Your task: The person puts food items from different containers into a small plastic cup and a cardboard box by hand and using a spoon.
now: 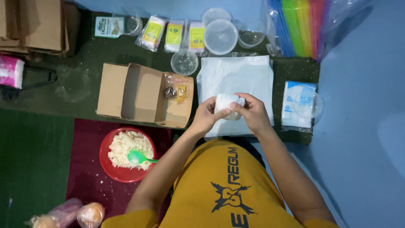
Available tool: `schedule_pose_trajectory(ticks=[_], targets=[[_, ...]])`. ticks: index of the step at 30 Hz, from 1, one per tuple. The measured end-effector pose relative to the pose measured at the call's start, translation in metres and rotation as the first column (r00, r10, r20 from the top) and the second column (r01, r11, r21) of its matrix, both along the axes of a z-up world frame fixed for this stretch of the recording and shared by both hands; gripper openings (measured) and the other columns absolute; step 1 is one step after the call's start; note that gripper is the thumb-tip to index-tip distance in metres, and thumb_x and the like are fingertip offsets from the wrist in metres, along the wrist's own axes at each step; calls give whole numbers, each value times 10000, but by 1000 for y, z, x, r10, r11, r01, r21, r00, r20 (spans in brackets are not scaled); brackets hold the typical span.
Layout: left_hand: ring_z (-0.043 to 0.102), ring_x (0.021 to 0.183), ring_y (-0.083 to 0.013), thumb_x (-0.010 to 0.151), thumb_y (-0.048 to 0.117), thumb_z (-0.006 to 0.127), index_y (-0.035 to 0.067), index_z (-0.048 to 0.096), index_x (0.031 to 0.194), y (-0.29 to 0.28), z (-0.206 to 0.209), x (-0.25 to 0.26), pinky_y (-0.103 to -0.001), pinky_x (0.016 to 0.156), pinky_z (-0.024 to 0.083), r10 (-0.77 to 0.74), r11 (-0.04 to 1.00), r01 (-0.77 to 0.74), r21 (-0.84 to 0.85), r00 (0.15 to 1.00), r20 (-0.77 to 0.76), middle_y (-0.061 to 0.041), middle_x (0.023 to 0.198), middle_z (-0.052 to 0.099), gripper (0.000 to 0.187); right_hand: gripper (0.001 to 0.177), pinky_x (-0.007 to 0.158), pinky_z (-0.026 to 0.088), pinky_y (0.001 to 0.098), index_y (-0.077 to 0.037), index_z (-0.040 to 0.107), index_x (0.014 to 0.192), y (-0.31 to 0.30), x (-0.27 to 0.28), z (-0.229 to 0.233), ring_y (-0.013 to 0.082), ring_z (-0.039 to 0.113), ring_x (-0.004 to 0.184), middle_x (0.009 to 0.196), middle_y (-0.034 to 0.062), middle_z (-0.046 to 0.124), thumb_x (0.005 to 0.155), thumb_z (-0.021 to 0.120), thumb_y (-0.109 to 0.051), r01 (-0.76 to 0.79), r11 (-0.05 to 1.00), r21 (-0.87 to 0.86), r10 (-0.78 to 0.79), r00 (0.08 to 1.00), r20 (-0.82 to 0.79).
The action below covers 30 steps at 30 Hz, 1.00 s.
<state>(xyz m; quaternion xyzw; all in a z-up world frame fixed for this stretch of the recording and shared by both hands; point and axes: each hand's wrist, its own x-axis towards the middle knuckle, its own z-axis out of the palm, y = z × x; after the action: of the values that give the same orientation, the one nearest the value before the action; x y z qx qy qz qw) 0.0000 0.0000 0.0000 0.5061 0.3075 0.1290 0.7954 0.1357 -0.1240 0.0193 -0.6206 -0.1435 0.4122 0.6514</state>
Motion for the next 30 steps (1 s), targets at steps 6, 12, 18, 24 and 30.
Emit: schedule_pose_trajectory(ticks=[6, 12, 18, 24, 30], targets=[[717, 991, -248, 763, 111, 935, 4, 684, 1228, 2, -13, -13, -402, 802, 592, 49, 991, -45, 128, 998, -28, -175, 996, 734, 539, 296, 731, 611, 260, 2, 770, 1125, 0, -6, -8, 94, 667, 933, 1019, 161, 755, 849, 869, -37, -27, 1000, -5, 27, 972, 235], [676, 1027, -217, 741, 107, 947, 20, 685, 1251, 12, -6, -35, -400, 862, 566, 115, 979, -113, 172, 993, -4, -157, 1033, 723, 580, 159, 798, 613, 357, 32, 784, 985, 15, -19, 9, 224, 742, 985, 1071, 226, 766, 855, 874, 19, -51, 999, -5, 48, 908, 415], [623, 1164, -529, 863, 159, 853, -92, 566, 1351, 77, 38, -87, -589, 958, 512, 227, 898, -152, 414, 964, -138, -378, 1165, 645, 620, 111, 734, 601, 302, -32, 812, 958, 25, -23, 23, 149, 730, 840, 913, 131, 775, 871, 874, -2, 2, 997, -75, 34, 873, 487], [597, 1243, -512, 895, 230, 781, 13, 546, 1400, 122, -25, -115, -601, 1016, 494, 125, 870, 165, 464, 838, -532, -325, 1258, 651, 598, 123, 696, 590, 269, -18, 790, 997, 28, -28, -15, 82, 678, 839, 882, 113, 751, 884, 839, -16, -10, 995, -100, 48, 925, 376], [600, 1255, -495, 884, 224, 782, 24, 555, 1394, 125, -94, -105, -600, 1019, 496, 117, 930, 83, 358, 856, -503, -306, 1251, 664, 593, 161, 743, 609, 282, -45, 792, 1028, 36, -44, -27, 103, 686, 861, 906, 93, 743, 874, 840, -48, -68, 983, -170, 116, 949, 293]])
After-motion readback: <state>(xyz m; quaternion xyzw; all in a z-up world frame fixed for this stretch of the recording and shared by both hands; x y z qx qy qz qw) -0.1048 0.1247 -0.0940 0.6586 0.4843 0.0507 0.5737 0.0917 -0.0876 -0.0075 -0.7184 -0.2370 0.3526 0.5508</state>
